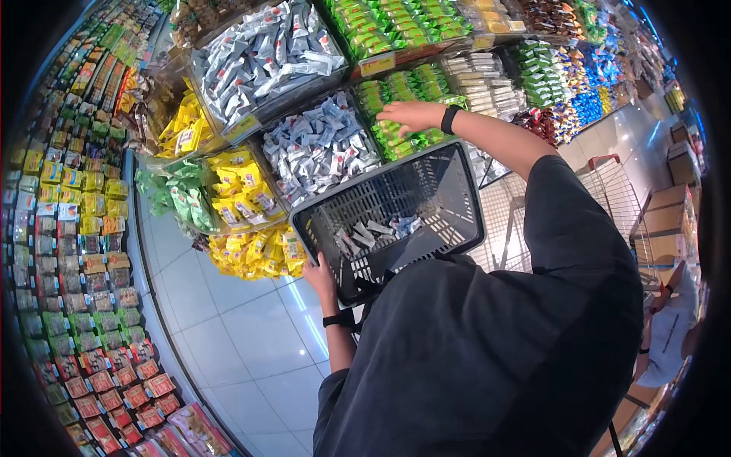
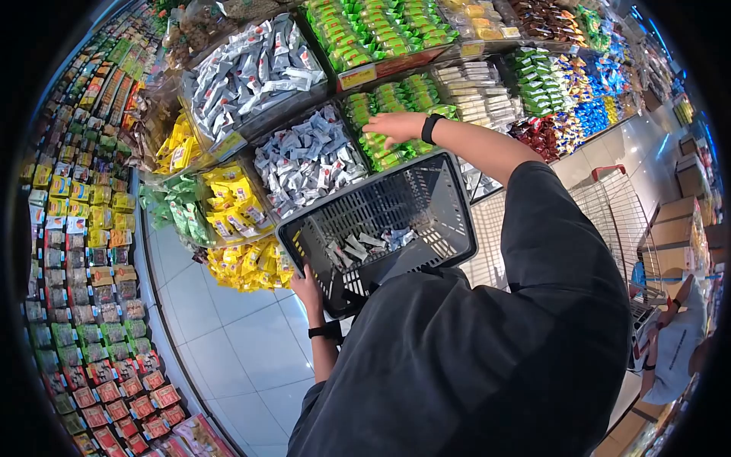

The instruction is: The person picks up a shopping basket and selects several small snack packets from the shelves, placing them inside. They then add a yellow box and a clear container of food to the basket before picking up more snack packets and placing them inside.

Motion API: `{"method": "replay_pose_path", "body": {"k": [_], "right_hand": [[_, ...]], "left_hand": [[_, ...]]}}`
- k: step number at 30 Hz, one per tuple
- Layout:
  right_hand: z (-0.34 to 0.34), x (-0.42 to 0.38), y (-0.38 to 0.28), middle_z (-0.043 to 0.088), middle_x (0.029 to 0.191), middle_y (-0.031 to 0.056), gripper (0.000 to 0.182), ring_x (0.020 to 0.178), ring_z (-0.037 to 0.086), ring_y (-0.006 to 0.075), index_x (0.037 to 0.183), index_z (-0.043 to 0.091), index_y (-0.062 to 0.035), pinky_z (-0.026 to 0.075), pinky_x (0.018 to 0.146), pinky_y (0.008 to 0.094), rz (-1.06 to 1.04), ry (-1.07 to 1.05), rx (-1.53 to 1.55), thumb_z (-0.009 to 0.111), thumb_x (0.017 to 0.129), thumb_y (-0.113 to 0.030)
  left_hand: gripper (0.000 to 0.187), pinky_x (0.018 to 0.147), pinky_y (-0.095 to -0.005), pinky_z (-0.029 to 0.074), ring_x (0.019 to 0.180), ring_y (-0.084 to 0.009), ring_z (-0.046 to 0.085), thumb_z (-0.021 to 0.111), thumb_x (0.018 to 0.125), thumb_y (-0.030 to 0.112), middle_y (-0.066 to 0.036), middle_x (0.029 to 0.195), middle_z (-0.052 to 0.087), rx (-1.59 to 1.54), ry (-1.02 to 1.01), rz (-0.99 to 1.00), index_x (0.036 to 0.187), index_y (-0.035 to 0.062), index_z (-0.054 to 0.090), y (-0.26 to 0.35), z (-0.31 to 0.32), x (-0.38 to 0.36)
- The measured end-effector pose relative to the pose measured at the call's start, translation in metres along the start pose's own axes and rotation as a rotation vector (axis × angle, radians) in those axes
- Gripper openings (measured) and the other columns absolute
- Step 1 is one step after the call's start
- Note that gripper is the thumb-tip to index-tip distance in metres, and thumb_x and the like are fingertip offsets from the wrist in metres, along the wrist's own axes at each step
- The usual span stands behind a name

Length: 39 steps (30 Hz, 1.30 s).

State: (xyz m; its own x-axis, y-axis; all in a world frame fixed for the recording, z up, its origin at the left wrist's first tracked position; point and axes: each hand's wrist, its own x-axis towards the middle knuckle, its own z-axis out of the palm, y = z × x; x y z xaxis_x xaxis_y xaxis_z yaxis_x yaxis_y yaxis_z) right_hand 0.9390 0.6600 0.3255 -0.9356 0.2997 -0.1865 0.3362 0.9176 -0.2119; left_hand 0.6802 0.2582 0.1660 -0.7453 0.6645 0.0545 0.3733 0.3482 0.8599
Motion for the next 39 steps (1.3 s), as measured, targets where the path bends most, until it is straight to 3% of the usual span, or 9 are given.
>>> {"method": "replay_pose_path", "body": {"k": [2,4,7,10,18,25,29,31,39], "right_hand": [[0.002,0.0,-0.001,0.052,0.124,0.0149,0.071,0.118,0.049,0.0346,0.142,0.036,-0.0035,0.046,0.095,0.0458,0.017,0.029,-0.032,0.072,0.082,-0.018],[0.002,0.002,-0.006,0.052,0.123,0.015,0.07,0.116,0.05,0.0344,0.142,0.036,-0.0027,0.047,0.094,0.0459,0.03,0.059,-0.064,0.071,0.082,-0.016],[0.001,0.004,-0.013,0.052,0.122,0.0152,0.07,0.116,0.051,0.034,0.141,0.037,-0.0015,0.048,0.092,0.0455,0.045,0.068,-0.177,0.07,0.08,-0.011],[0.004,0.009,-0.011,0.055,0.116,0.0161,0.067,0.112,0.054,0.035,0.135,0.04,-0.0008,0.049,0.09,0.046,0.037,0.107,-0.139,0.071,0.076,-0.011],[-0.047,-0.041,-0.061,0.06,0.107,0.0202,0.057,0.097,0.061,0.0328,0.118,0.049,0.0017,0.049,0.087,0.039,0.229,0.541,0.29,0.074,0.083,-0.035],[-0.002,-0.11,-0.138,0.057,0.095,0.0156,0.057,0.089,0.058,0.0225,0.108,0.049,0.0006,0.048,0.082,0.0343,0.151,-0.121,0.751,0.08,0.078,-0.036],[0.14,-0.106,-0.135,0.062,0.101,0.0206,0.057,0.097,0.062,0.0321,0.107,0.049,0.0043,0.049,0.082,0.0376,0.634,-0.036,0.688,0.079,0.077,-0.034],[0.203,-0.093,-0.121,0.063,0.107,0.0237,0.062,0.104,0.062,0.0342,0.114,0.049,0.0064,0.049,0.084,0.0369,0.888,0.022,0.699,0.08,0.075,-0.03],[0.296,-0.069,-0.096,0.052,0.137,0.0152,0.076,0.124,0.053,0.026,0.135,0.045,0.0001,0.051,0.094,0.0378,1.337,0.041,1.579,0.083,0.075,-0.025]], "left_hand": [[0.047,0.053,-0.0397,0.036,0.054,-0.0197,0.044,0.063,0.092,0.034,-0.012,0.057,0.051,-0.005,-0.01,-0.016,0.076,-0.011,0.059,0.002,-0.003,0.0],[0.033,0.062,-0.0489,0.043,0.064,-0.0436,0.058,0.066,0.087,0.023,-0.027,0.068,0.06,0.028,-0.043,-0.072,0.084,-0.0096,0.064,0.001,-0.005,0.001],[0.047,0.054,-0.0388,0.037,0.055,-0.0191,0.045,0.063,0.092,0.033,-0.012,0.058,0.052,-0.003,-0.002,-0.028,0.075,-0.0105,0.058,0.002,-0.002,0.0],[0.033,0.064,-0.0482,0.044,0.066,-0.0425,0.059,0.066,0.088,0.023,-0.028,0.071,0.062,0.017,-0.054,-0.085,0.087,-0.01,0.064,0.007,-0.007,0.0],[0.037,0.061,-0.0417,0.04,0.063,-0.0284,0.051,0.063,0.091,0.027,-0.018,0.067,0.057,-0.017,-0.046,-0.067,0.086,-0.0098,0.062,0.006,-0.004,-0.001],[0.041,0.056,-0.036,0.038,0.058,-0.0153,0.046,0.062,0.094,0.029,-0.008,0.062,0.056,0.056,-0.043,-0.031,0.083,-0.0107,0.062,-0.009,-0.001,0.0],[0.04,0.062,-0.0341,0.043,0.063,-0.0174,0.055,0.062,0.094,0.029,-0.011,0.069,0.064,-0.025,-0.049,-0.014,0.09,-0.0107,0.066,0.016,-0.006,-0.001],[0.036,0.073,-0.043,0.047,0.077,-0.0367,0.063,0.061,0.093,0.025,-0.025,0.083,0.068,-0.089,-0.075,-0.069,0.103,-0.0083,0.067,0.027,-0.007,-0.001],[0.04,0.07,-0.0352,0.046,0.073,-0.0196,0.06,0.058,0.096,0.027,-0.015,0.082,0.068,-0.037,-0.108,-0.066,0.104,-0.0117,0.064,0.044,-0.013,-0.001]]}}
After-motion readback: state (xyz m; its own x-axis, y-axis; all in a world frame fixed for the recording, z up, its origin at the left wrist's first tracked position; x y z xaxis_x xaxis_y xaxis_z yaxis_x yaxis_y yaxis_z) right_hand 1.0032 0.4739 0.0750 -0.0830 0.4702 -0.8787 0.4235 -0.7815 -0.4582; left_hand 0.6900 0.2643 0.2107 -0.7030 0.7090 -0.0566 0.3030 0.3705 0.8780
